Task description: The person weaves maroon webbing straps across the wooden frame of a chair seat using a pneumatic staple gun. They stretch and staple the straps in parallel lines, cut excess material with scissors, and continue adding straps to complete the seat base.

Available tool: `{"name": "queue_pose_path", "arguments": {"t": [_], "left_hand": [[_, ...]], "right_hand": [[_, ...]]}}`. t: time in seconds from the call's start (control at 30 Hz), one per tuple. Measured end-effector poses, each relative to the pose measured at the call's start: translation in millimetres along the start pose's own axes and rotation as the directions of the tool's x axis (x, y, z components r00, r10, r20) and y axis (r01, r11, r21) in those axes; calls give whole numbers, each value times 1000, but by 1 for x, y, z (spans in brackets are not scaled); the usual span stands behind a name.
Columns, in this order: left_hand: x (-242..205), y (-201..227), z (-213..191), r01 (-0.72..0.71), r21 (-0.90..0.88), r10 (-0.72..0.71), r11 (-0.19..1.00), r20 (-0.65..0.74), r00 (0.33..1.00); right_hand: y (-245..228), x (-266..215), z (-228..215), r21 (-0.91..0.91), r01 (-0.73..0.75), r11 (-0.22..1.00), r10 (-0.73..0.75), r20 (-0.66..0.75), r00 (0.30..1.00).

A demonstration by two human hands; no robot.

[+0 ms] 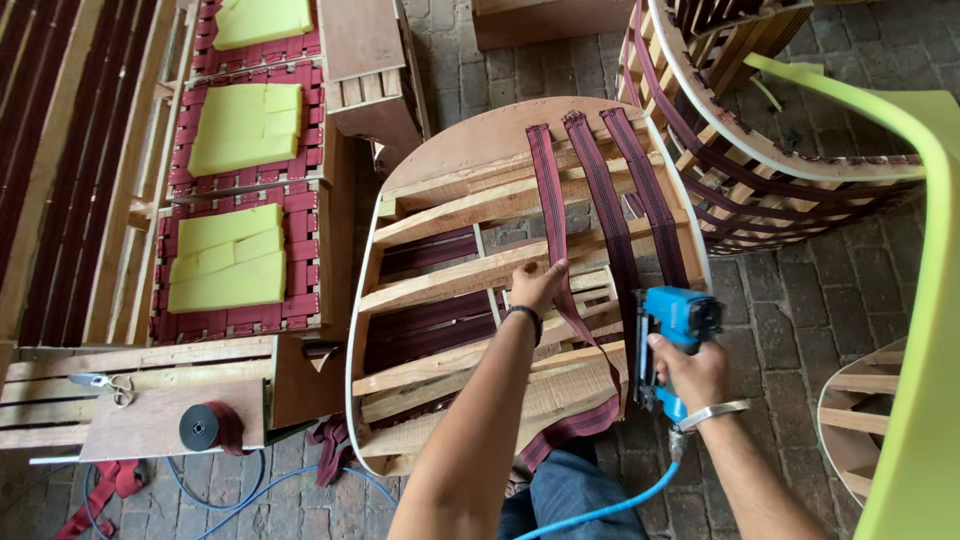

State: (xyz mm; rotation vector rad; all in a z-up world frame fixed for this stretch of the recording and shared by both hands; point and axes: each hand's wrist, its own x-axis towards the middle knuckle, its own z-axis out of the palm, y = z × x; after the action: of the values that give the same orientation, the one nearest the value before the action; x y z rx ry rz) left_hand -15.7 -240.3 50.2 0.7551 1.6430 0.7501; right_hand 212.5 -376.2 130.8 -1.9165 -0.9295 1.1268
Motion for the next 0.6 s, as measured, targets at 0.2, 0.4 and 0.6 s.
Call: {"name": "queue_pose_path", "arguments": {"t": [0.2, 0.4, 0.6], "left_hand": [[-31, -4, 20, 264, -552, 43, 791, 481, 876], [-77, -38, 11, 237, -504, 35, 831, 472, 881], [-164, -138, 33, 172, -338, 21, 925, 499, 866]], "right_hand": [[35, 13, 19, -105, 106, 989, -110, -28, 994], [55, 5, 34, -54, 155, 986, -154, 13, 988], [60, -2, 46, -208, 428, 879, -459, -136, 878]]}}
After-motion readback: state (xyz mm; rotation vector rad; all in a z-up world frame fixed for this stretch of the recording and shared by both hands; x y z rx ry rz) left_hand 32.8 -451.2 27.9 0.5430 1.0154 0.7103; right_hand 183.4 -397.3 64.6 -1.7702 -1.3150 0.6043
